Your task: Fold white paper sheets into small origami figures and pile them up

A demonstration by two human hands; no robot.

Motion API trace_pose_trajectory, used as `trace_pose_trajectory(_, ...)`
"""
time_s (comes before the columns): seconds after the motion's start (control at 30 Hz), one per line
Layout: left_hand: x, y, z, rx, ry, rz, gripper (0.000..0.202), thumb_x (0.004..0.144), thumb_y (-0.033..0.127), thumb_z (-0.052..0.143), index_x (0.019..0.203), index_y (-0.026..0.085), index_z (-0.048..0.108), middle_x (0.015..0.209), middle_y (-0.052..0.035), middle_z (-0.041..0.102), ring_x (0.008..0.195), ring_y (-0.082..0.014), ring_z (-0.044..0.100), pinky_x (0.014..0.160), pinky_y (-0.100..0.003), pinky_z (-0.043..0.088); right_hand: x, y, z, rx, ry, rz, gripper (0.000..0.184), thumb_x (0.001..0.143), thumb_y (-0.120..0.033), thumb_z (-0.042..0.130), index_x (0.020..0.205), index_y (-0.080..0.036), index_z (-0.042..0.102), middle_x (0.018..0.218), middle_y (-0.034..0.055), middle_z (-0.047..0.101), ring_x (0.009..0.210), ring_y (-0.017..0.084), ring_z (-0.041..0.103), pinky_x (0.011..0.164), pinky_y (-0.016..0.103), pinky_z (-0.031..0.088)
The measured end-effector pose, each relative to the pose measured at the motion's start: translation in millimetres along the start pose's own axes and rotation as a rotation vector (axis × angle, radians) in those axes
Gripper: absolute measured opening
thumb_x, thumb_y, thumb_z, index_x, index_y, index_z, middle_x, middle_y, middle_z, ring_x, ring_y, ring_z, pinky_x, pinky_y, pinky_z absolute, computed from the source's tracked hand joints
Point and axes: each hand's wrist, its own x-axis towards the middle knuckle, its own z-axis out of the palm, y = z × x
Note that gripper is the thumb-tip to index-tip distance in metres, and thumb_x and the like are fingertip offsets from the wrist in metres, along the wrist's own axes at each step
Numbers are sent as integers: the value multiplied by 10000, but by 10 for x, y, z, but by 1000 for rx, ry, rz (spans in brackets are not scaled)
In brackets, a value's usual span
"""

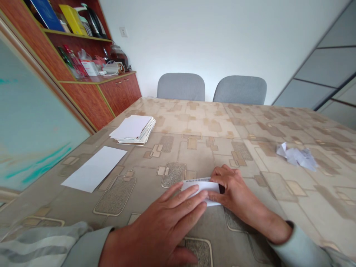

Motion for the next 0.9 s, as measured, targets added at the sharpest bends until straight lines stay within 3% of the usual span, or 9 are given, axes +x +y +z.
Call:
trace_pose_trajectory(0.1,-17,33,58,-23,-85,4,849,895,692,357,1464,64,310,1549,-161,276,1442,-299,244,1183,-460,215,10,11,22,-9,21,-5,222,815,-381,736,702,-201,672,797,28,632,866,235,555,751,361,304)
trace_pose_trajectory(0.23,-40,30,91,-33,-156,-24,894,893,706,316,1485,40,247,1564,-188,185,1456,-308,181,1178,-454,229,5,26,43,-40,43,-4,195,854,-335,700,731,-190,655,801,28,626,859,234,545,743,356,298)
trace_pose_trajectory(0.4,-18,34,44,-12,-204,-31,879,912,687,291,1469,8,266,1546,-231,186,1446,-336,183,1155,-479,272,-4,42,58,-102,77,-12,250,937,-299,582,716,-185,611,801,32,609,850,228,528,740,361,296)
trace_pose_trajectory(0.9,-29,41,48,-6,-219,-35,856,912,652,389,1466,9,281,1538,-254,199,1435,-365,204,1131,-501,315,19,85,126,-189,122,28,226,872,-299,662,685,-193,593,802,37,615,846,247,532,737,368,330)
